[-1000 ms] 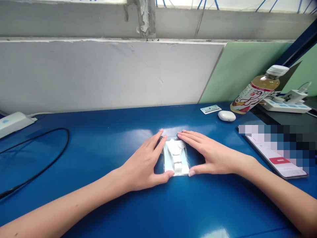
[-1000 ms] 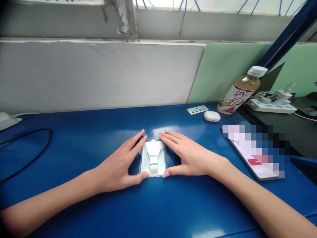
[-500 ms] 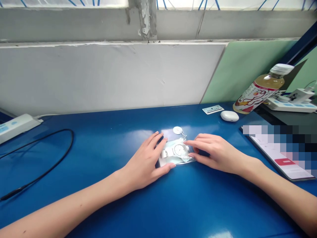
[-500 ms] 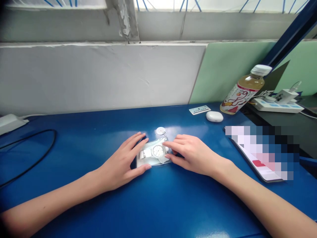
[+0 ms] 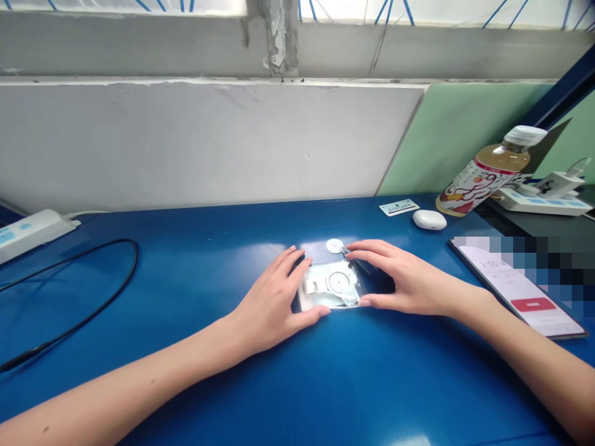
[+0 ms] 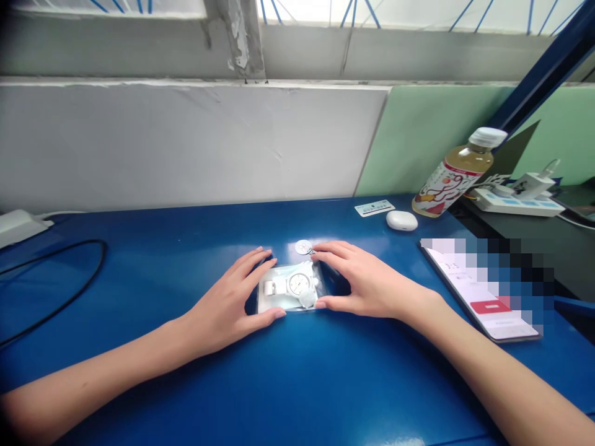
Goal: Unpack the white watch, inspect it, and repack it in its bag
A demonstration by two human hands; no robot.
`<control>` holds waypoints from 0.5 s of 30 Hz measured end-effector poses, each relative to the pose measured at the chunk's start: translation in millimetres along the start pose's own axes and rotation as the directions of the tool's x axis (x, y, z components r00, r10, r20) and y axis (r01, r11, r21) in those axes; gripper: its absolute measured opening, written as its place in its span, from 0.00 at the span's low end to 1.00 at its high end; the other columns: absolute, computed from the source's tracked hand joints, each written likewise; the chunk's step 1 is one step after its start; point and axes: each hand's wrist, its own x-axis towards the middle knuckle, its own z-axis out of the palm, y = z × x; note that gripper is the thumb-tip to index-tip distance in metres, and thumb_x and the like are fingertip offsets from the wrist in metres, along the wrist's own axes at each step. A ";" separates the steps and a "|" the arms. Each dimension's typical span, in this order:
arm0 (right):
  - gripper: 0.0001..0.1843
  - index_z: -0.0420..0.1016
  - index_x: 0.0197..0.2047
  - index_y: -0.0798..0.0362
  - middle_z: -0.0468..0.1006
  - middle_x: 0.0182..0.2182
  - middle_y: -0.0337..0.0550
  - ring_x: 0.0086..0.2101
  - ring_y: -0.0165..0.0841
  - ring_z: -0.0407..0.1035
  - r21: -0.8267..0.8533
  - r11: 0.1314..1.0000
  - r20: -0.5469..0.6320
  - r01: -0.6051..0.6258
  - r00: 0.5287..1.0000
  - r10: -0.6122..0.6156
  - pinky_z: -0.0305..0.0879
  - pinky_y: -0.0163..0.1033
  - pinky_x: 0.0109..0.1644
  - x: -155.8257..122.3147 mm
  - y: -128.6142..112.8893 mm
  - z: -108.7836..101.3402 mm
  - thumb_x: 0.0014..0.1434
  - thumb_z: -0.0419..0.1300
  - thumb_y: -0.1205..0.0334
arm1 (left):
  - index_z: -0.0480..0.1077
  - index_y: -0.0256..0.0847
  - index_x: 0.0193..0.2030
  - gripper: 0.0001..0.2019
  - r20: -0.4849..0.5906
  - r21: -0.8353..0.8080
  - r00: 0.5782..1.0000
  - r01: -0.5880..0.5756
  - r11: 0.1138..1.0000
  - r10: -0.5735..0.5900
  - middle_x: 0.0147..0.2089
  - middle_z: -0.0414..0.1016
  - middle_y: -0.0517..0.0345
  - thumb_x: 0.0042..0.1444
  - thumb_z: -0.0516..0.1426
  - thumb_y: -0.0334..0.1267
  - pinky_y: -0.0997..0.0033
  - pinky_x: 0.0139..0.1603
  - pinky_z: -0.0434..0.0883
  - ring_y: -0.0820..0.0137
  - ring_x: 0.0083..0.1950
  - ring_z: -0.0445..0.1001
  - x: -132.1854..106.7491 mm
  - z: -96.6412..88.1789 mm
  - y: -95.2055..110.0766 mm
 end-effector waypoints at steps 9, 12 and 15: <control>0.35 0.65 0.64 0.53 0.64 0.66 0.60 0.63 0.50 0.63 0.050 0.999 0.009 -0.010 1.000 0.009 0.67 0.56 0.62 -1.3 -1.6 0.7 0.59 0.64 0.46 | 0.58 0.35 0.69 0.38 0.006 -0.024 1.000 0.014 1.000 -0.014 0.73 0.55 0.35 0.59 0.60 0.57 0.39 0.69 0.60 0.44 0.74 0.51 -0.7 -1.6 1.4; 0.35 0.62 0.67 0.53 0.64 0.66 0.60 0.63 0.51 0.63 0.053 0.998 0.005 0.016 1.000 -0.017 0.67 0.57 0.62 -2.1 -2.0 2.0 0.60 0.63 0.49 | 0.59 0.33 0.69 0.38 0.009 -0.024 1.000 0.000 1.000 0.000 0.72 0.56 0.33 0.59 0.60 0.56 0.38 0.69 0.60 0.43 0.74 0.51 -0.3 -2.1 1.7; 0.36 0.62 0.68 0.51 0.64 0.66 0.60 0.63 0.51 0.63 0.048 0.998 -0.008 0.028 1.000 -0.028 0.67 0.58 0.62 -2.8 -1.1 3.2 0.60 0.64 0.50 | 0.60 0.34 0.69 0.37 0.005 -0.027 1.000 0.007 1.000 -0.007 0.72 0.57 0.34 0.59 0.60 0.56 0.38 0.69 0.60 0.43 0.74 0.51 0.7 -2.2 2.3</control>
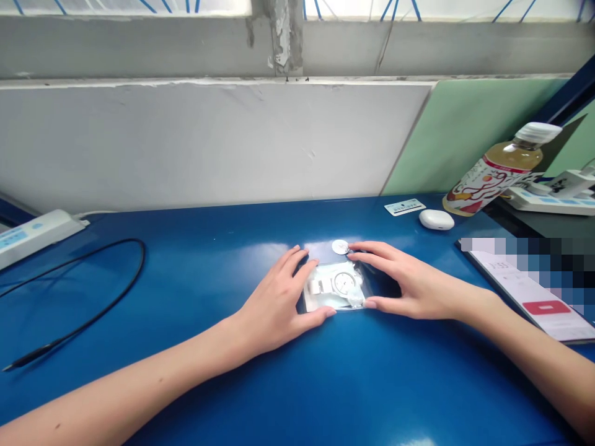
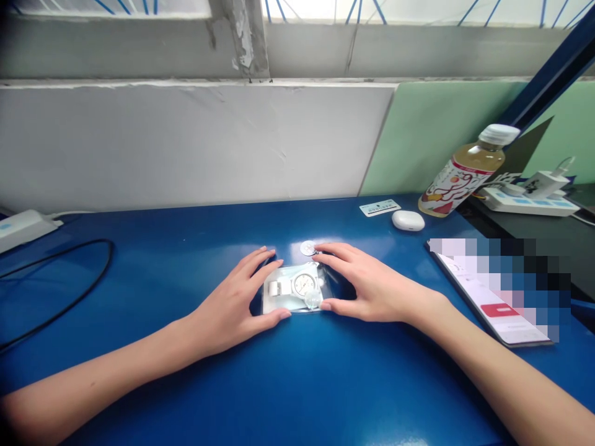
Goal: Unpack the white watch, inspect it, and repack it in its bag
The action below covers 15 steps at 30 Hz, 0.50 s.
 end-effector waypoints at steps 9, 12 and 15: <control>0.34 0.65 0.66 0.56 0.65 0.66 0.60 0.65 0.50 0.61 -0.031 0.999 0.011 0.015 1.000 -0.015 0.64 0.58 0.64 1.1 0.0 -0.9 0.61 0.63 0.49 | 0.59 0.34 0.69 0.38 -0.007 0.026 1.000 0.014 1.000 -0.014 0.72 0.56 0.33 0.60 0.59 0.57 0.37 0.69 0.59 0.44 0.75 0.51 -1.4 0.3 0.2; 0.34 0.66 0.66 0.54 0.66 0.66 0.59 0.64 0.50 0.62 -0.011 1.000 -0.015 0.016 1.000 -0.016 0.65 0.58 0.64 1.1 0.8 0.1 0.60 0.64 0.50 | 0.58 0.34 0.70 0.39 0.004 0.046 1.000 -0.013 0.999 0.013 0.73 0.54 0.33 0.60 0.58 0.60 0.39 0.69 0.59 0.44 0.75 0.50 -1.8 0.9 -0.8; 0.34 0.66 0.67 0.52 0.67 0.65 0.58 0.63 0.51 0.63 0.004 1.000 -0.028 0.012 1.000 -0.012 0.65 0.59 0.63 -0.4 1.2 0.8 0.60 0.64 0.51 | 0.59 0.35 0.69 0.40 -0.003 0.059 0.999 -0.037 0.998 0.037 0.73 0.56 0.35 0.59 0.59 0.61 0.38 0.69 0.60 0.43 0.75 0.50 -1.5 1.6 -0.9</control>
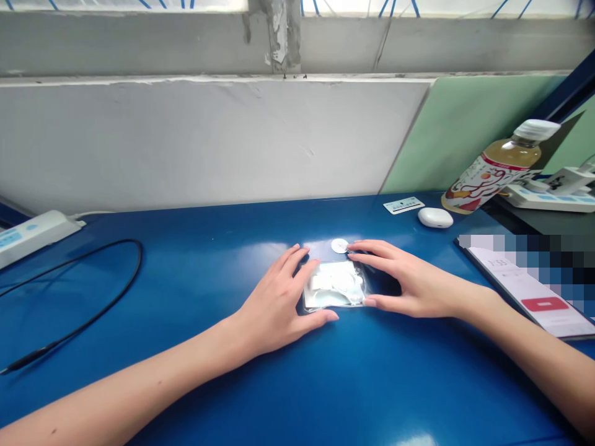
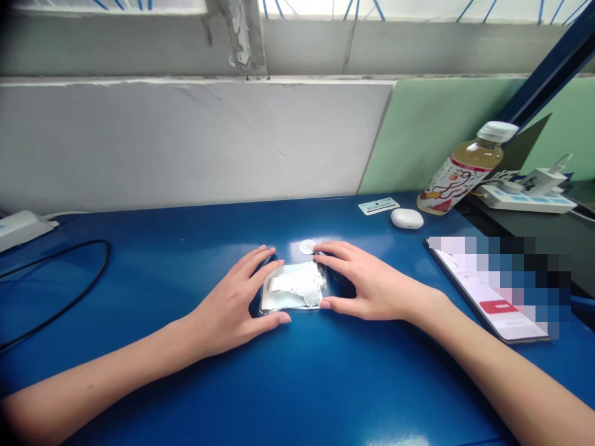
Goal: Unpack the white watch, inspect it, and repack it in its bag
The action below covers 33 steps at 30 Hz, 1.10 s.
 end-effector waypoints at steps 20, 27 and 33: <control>0.09 0.78 0.38 0.51 0.83 0.33 0.43 0.29 0.33 0.75 0.321 0.941 -0.220 -0.110 0.957 0.187 0.74 0.37 0.34 5.0 -16.3 0.7 0.65 0.60 0.56 | 0.44 0.45 0.73 0.40 -0.179 -0.313 0.981 -0.126 0.941 0.072 0.70 0.59 0.42 0.62 0.61 0.49 0.54 0.65 0.69 0.56 0.65 0.68 -2.6 -5.0 -3.6; 0.12 0.76 0.45 0.51 0.78 0.30 0.42 0.27 0.32 0.71 0.159 0.975 -0.157 -0.153 0.971 0.178 0.70 0.37 0.30 5.6 -7.3 5.1 0.63 0.61 0.53 | 0.60 0.44 0.67 0.30 -0.065 -0.219 0.990 -0.136 0.966 0.125 0.66 0.64 0.44 0.60 0.62 0.44 0.53 0.64 0.70 0.53 0.66 0.66 -0.3 -4.8 -1.4; 0.21 0.75 0.54 0.52 0.75 0.47 0.54 0.45 0.44 0.73 -0.104 0.995 -0.053 0.011 0.998 -0.017 0.73 0.49 0.48 1.2 -9.0 -6.9 0.62 0.62 0.49 | 0.62 0.36 0.65 0.30 -0.033 -0.140 0.988 -0.156 0.978 0.153 0.65 0.66 0.39 0.59 0.62 0.45 0.49 0.67 0.65 0.51 0.68 0.63 1.9 -5.1 0.3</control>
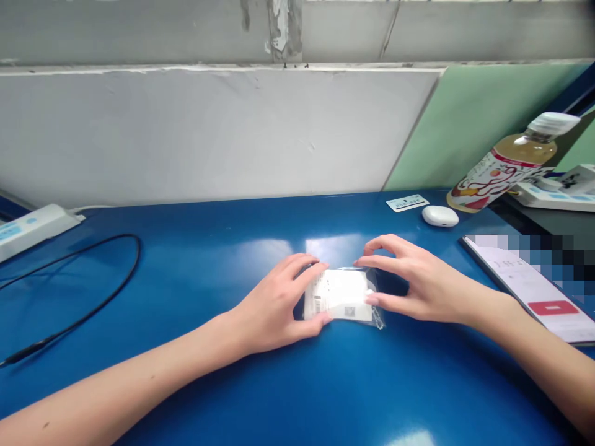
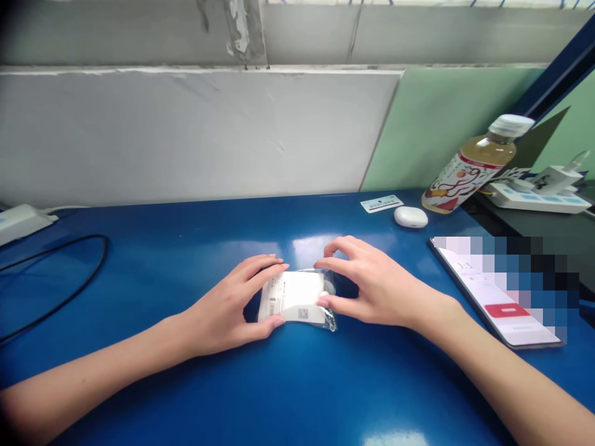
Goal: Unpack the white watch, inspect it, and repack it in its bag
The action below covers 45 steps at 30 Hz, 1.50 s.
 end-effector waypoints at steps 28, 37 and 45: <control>0.27 0.71 0.64 0.50 0.70 0.62 0.56 0.61 0.50 0.64 0.090 0.996 0.147 -0.002 0.989 -0.011 0.67 0.58 0.60 2.0 -5.7 11.0 0.65 0.58 0.48 | 0.73 0.33 0.58 0.27 -0.070 0.082 0.997 0.020 0.996 -0.015 0.57 0.73 0.37 0.55 0.64 0.47 0.42 0.62 0.70 0.43 0.66 0.63 -0.1 0.7 0.9; 0.29 0.68 0.66 0.44 0.66 0.66 0.50 0.70 0.52 0.48 0.136 0.986 0.186 -0.096 0.980 0.070 0.59 0.63 0.66 0.2 -6.9 14.8 0.64 0.59 0.46 | 0.71 0.37 0.61 0.28 -0.035 0.091 0.999 -0.016 0.996 0.019 0.60 0.71 0.39 0.56 0.62 0.48 0.42 0.64 0.66 0.44 0.67 0.63 1.4 0.9 -1.9; 0.32 0.69 0.64 0.53 0.70 0.63 0.56 0.67 0.52 0.56 0.089 0.995 0.102 -0.043 0.994 0.034 0.63 0.60 0.65 -0.1 -4.8 14.9 0.61 0.62 0.45 | 0.73 0.36 0.60 0.27 -0.027 0.068 1.000 -0.014 0.998 0.016 0.61 0.70 0.38 0.56 0.63 0.46 0.41 0.65 0.65 0.43 0.69 0.60 0.6 0.1 -0.9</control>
